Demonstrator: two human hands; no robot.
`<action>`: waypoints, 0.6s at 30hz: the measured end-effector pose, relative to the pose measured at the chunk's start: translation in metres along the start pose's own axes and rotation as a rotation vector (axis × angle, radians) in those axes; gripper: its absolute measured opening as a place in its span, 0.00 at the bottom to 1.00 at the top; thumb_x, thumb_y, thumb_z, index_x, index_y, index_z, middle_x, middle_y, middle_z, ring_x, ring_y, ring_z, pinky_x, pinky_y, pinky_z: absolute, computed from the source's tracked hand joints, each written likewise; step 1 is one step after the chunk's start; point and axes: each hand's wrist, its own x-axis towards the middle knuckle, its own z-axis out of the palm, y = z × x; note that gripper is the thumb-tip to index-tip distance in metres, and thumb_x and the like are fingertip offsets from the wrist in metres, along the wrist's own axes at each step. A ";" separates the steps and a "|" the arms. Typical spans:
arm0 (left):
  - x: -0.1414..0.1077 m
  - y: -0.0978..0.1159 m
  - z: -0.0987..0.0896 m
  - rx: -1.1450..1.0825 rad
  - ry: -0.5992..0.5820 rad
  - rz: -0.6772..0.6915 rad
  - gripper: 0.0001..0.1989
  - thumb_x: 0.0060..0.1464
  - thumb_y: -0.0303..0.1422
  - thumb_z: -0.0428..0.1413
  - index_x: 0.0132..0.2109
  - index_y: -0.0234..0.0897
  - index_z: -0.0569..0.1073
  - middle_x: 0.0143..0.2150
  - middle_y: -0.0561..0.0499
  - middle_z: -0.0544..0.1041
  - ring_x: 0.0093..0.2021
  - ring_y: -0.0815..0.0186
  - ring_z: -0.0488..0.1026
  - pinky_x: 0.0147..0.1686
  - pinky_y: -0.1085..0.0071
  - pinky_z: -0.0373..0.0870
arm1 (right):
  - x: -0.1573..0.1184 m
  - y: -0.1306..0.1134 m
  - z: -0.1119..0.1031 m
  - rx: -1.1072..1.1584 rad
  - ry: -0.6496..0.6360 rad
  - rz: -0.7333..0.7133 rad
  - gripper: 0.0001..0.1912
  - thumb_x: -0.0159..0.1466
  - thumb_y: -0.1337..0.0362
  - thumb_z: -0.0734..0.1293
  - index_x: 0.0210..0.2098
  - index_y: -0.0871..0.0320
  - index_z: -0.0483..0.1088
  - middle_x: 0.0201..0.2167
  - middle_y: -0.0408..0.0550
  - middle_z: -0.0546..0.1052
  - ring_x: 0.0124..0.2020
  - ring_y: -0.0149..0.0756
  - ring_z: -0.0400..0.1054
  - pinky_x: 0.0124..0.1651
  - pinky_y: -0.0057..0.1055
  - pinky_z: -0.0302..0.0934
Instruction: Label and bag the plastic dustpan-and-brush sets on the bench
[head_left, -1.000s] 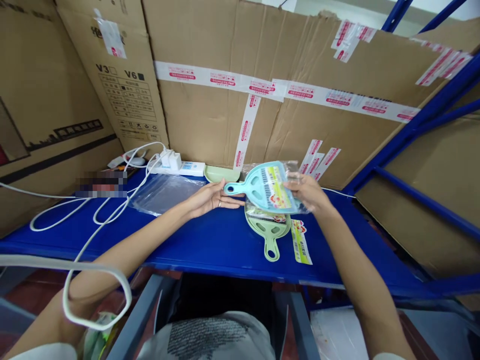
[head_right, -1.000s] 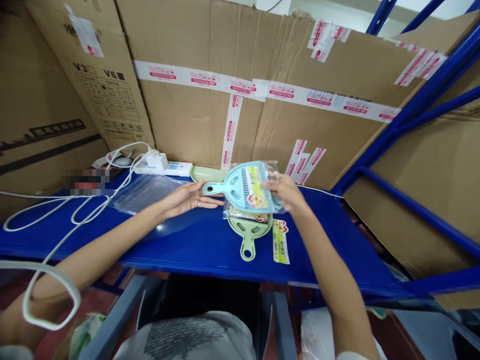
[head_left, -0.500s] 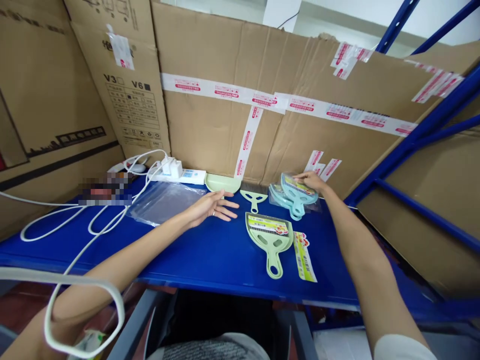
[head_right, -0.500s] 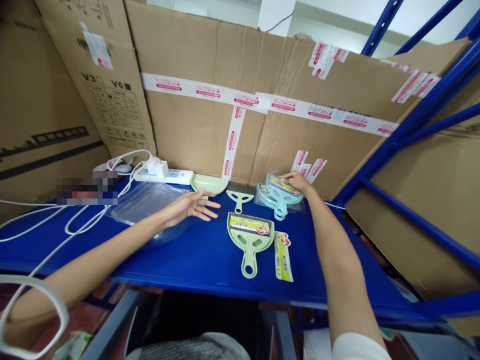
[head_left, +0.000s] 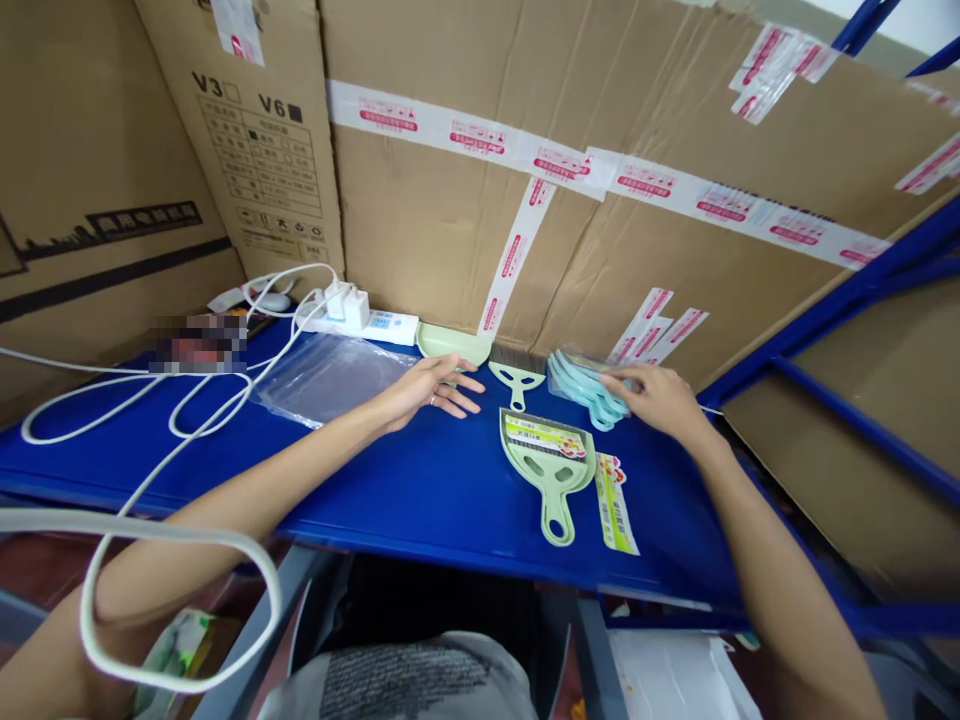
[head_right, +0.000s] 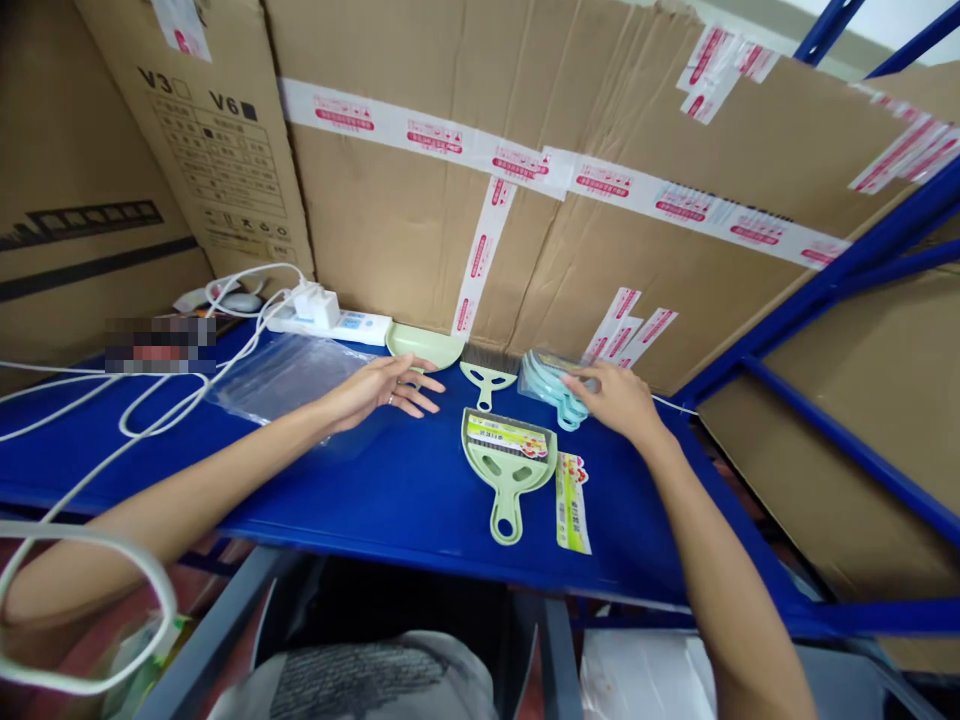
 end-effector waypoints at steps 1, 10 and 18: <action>0.000 0.000 0.000 0.007 0.004 0.006 0.23 0.73 0.47 0.53 0.56 0.29 0.74 0.54 0.30 0.83 0.40 0.51 0.87 0.37 0.60 0.83 | -0.013 -0.004 -0.001 0.009 -0.031 -0.055 0.25 0.73 0.44 0.65 0.52 0.54 0.84 0.53 0.55 0.84 0.50 0.56 0.80 0.52 0.46 0.71; 0.004 -0.003 0.001 0.057 0.046 0.007 0.20 0.75 0.43 0.49 0.52 0.29 0.75 0.49 0.34 0.84 0.36 0.55 0.86 0.34 0.63 0.82 | -0.026 0.005 0.020 0.145 -0.044 -0.154 0.19 0.70 0.55 0.71 0.53 0.60 0.83 0.54 0.60 0.83 0.54 0.57 0.78 0.59 0.50 0.71; 0.005 -0.007 -0.002 0.082 0.070 0.014 0.18 0.74 0.41 0.51 0.50 0.29 0.76 0.45 0.37 0.85 0.34 0.58 0.86 0.33 0.66 0.82 | -0.102 -0.118 -0.057 0.437 0.289 -0.604 0.21 0.72 0.66 0.70 0.63 0.49 0.76 0.53 0.52 0.82 0.51 0.45 0.78 0.53 0.43 0.74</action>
